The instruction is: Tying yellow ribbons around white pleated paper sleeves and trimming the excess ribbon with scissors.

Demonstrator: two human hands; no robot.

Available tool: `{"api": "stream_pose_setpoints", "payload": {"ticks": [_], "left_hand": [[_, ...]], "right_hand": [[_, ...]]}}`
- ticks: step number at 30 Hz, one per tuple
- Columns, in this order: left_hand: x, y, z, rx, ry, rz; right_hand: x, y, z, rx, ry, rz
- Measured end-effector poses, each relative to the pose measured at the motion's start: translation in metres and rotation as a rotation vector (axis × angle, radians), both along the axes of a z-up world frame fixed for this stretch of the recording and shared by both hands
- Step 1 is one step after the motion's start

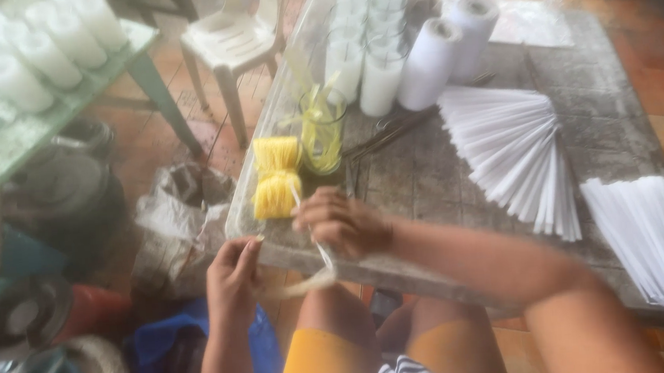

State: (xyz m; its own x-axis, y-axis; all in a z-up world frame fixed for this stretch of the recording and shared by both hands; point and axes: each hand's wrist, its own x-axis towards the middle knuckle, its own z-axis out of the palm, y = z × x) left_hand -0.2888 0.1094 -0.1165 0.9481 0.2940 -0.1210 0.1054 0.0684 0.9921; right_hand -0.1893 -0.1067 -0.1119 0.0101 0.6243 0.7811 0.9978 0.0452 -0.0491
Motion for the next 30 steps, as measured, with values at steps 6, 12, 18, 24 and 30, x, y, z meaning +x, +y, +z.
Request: {"api": "stream_pose_setpoints", "payload": {"ticks": [6, 12, 18, 24, 30], "left_hand": [[-0.009, -0.042, 0.019, 0.456, -0.418, -0.038], [-0.007, -0.106, 0.020, 0.690, -0.842, -0.330], [-0.008, -0.140, 0.024, 0.824, -0.924, -0.450], [-0.009, -0.147, 0.030, 0.846, -0.917, -0.600], [0.017, -0.147, -0.025, 0.961, -0.953, -0.598]], "right_hand": [[-0.111, -0.027, 0.047, 0.400, 1.011, -0.133], [-0.129, -0.069, -0.004, 0.603, 1.627, -0.248], [-0.135, -0.114, -0.021, 0.749, 1.758, -0.094], [-0.133, -0.133, -0.015, 0.619, 1.694, -0.230], [-0.120, -0.130, -0.032, 0.374, 1.457, -0.653]]}}
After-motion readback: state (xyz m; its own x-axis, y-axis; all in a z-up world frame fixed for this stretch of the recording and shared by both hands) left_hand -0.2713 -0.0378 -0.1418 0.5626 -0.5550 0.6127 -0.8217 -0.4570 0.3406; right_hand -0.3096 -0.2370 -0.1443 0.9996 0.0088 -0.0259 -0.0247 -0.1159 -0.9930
